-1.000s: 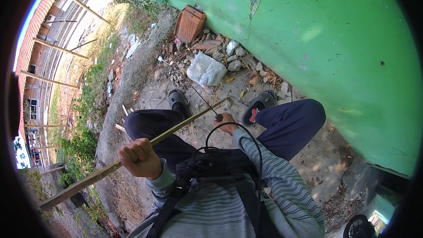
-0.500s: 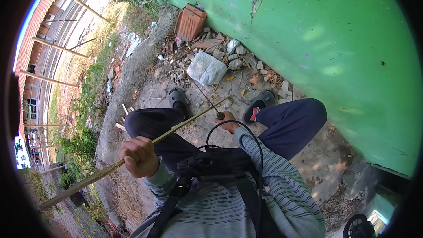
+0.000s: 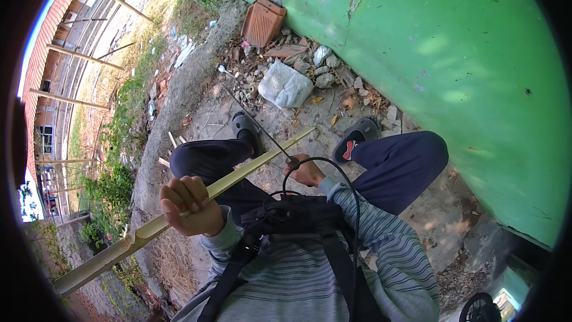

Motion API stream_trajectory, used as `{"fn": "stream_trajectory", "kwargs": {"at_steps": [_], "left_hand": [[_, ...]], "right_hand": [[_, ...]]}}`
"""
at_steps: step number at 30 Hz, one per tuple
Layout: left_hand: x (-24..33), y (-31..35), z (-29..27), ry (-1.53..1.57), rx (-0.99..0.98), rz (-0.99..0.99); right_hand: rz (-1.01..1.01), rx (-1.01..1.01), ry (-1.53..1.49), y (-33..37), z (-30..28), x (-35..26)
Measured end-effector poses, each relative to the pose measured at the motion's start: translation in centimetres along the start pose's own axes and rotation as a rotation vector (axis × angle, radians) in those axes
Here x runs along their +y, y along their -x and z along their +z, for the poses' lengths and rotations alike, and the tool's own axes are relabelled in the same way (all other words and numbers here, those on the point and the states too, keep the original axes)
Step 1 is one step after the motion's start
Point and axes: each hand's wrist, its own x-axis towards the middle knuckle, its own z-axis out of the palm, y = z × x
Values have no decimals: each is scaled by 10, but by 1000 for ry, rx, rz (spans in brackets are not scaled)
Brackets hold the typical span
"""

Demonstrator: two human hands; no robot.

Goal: The person holds a bamboo strip and scrapes along its edges with a knife to shave it down.

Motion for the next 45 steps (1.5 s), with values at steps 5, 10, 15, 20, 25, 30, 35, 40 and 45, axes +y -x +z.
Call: {"fn": "stream_trajectory", "kwargs": {"at_steps": [5, 10, 15, 20, 25, 30, 35, 40, 45], "left_hand": [[-6, 1, 4, 3, 61, 35], [-5, 1, 9, -4, 44, 37], [-5, -1, 11, -15, 90, 10], [-8, 7, 15, -34, 110, 47], [-4, 7, 19, -71, 157, 43], [-4, 11, 17, -72, 196, 24], [-6, 9, 17, -61, 180, 50], [-3, 5, 13, -52, 195, 68], [-7, 7, 22, -61, 161, 44]], "right_hand": [[-75, -81, 91, 3, 5, -33], [-66, -72, 100, 8, 8, -49], [-194, 23, 200, 9, 14, -53], [-84, 74, 63, 18, 17, -49], [-40, 81, 181, 15, 15, -48], [73, 126, 281, 9, 8, -18], [-2, 132, 227, 9, 15, -28], [-29, 125, 295, 0, 15, -25], [446, 240, 324, -19, -10, 56]]}}
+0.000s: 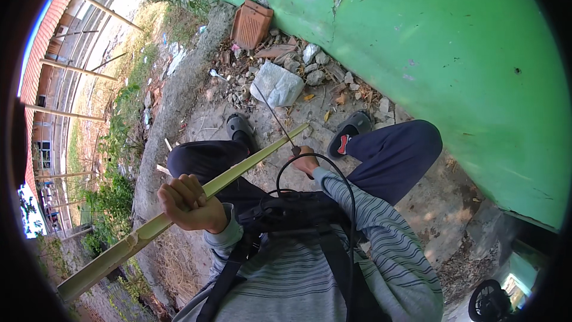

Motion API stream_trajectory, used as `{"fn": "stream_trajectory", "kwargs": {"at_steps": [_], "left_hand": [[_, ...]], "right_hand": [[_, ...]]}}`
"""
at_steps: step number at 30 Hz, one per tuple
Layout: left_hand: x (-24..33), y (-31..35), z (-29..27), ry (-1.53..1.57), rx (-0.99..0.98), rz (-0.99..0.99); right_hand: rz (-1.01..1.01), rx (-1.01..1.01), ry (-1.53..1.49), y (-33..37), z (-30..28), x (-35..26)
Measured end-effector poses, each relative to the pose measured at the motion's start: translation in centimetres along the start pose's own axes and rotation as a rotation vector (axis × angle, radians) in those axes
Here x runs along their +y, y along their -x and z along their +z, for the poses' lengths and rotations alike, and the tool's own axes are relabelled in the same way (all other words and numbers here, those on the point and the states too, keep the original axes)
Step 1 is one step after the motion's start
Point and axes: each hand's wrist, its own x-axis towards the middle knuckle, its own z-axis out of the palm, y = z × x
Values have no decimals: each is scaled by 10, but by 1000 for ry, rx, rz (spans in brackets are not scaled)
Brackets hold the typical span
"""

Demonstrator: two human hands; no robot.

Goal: The person holds a bamboo strip and scrapes along its edges with a knife to shave it down.

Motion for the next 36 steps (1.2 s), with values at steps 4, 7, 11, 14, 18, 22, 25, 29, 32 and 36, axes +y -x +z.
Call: {"fn": "stream_trajectory", "kwargs": {"at_steps": [4, 7, 11, 14, 18, 22, 25, 29, 32, 36], "left_hand": [[-1, 0, -4, -9, -11, 10], [-1, -6, -11, 8, 10, -1], [-1, -10, -17, 67, 7, -10], [-2, -12, -16, 49, -81, -25], [1, -9, -12, 25, -83, -23], [-3, -14, -15, 28, -112, -36], [-7, -18, -15, -9, -155, 34], [-7, -16, -17, 53, -164, 38], [-7, -13, -15, 81, -101, 47], [-6, -12, -12, 86, -35, 78]], "right_hand": [[-188, 7, -141, 20, 13, -12], [-432, -104, -189, 40, 3, -39], [-447, -178, -217, 36, 6, -30], [-416, -184, -274, 45, -4, -40], [-491, -187, -258, 59, -29, -74], [-577, -208, -211, 67, -48, -92], [-584, -333, -220, 75, -48, -98], [-538, -380, -180, 77, -43, -93], [-495, -427, -223, 74, -36, -91], [-527, -415, -208, 73, -34, -88]]}}
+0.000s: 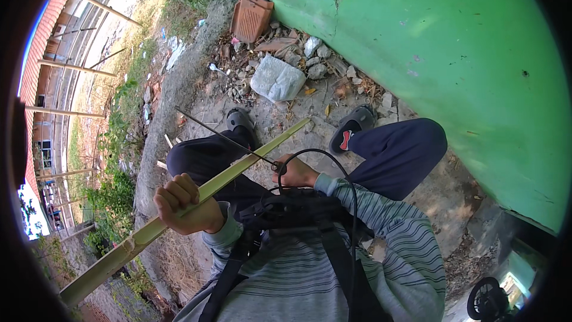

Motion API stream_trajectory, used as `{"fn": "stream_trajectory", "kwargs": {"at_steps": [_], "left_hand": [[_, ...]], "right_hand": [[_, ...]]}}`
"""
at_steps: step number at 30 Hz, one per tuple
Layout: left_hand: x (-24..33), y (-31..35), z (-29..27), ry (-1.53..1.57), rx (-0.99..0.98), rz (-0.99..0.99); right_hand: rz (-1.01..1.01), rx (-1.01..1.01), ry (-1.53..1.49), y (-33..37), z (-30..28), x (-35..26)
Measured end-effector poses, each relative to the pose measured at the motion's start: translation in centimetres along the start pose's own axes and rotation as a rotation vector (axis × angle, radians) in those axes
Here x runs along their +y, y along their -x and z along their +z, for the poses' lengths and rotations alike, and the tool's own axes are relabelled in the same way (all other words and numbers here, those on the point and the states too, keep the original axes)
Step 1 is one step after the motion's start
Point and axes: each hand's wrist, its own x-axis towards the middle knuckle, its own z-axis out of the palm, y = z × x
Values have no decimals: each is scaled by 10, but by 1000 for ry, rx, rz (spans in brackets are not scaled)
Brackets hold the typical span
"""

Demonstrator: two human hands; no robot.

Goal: The person holds a bamboo strip and scrapes along its edges with a knife to shave it down.

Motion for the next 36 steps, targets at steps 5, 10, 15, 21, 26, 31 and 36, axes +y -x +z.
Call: {"fn": "stream_trajectory", "kwargs": {"at_steps": [5, 10, 15, 21, 26, 31, 36], "left_hand": [[1, 2, -4, -23, -25, -6], [4, 3, -6, -47, -61, 0], [2, 3, -4, -48, 64, 16], [0, 7, 4, -61, -3, 16], [1, 1, 1, -97, 1, -4], [0, 2, 2, -61, 59, 23], [-2, 6, 12, -24, 21, 37]], "right_hand": [[-20, 49, 16, 0, 6, 1], [-76, 137, 157, -1, 9, 4], [-36, 89, 118, 5, 7, -3], [-10, 121, 124, 8, 6, 4], [19, 149, 149, 3, 6, 7], [-90, 158, 116, 7, 7, -4], [-32, 157, 107, 4, 2, 18]]}}
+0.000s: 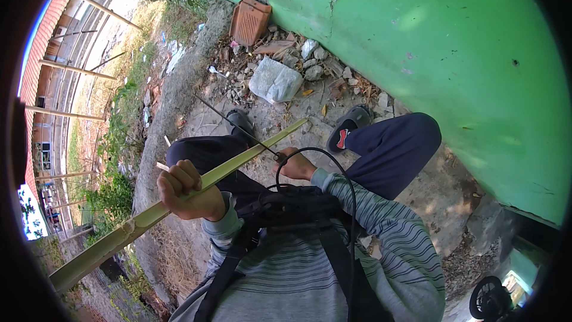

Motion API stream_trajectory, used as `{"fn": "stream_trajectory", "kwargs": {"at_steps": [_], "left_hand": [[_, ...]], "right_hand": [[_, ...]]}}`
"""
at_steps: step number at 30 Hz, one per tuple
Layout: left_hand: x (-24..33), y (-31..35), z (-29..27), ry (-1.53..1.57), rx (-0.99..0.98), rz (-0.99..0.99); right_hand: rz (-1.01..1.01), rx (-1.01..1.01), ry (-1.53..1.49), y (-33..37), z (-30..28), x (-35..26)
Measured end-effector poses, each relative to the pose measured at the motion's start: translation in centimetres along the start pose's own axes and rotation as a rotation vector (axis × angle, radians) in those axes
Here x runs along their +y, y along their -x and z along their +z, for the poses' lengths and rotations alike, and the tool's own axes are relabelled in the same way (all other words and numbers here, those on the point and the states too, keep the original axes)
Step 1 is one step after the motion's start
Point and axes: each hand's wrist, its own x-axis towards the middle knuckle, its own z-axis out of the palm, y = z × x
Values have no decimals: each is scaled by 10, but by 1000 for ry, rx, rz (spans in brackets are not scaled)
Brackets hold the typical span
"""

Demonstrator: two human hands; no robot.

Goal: The person holds a bamboo strip and scrapes along its edges with a knife to shave it down.

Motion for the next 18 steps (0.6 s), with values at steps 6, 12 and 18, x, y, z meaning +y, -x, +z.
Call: {"fn": "stream_trajectory", "kwargs": {"at_steps": [6, 12, 18], "left_hand": [[4, -5, -9, -47, 25, -43], [4, 5, -4, 7, -86, 2], [2, -4, -12, -65, -34, -42]], "right_hand": [[8, 97, 110, -2, 5, -3], [-22, 62, 55, 0, 0, 3], [24, 128, 59, -1, 8, 16]]}}
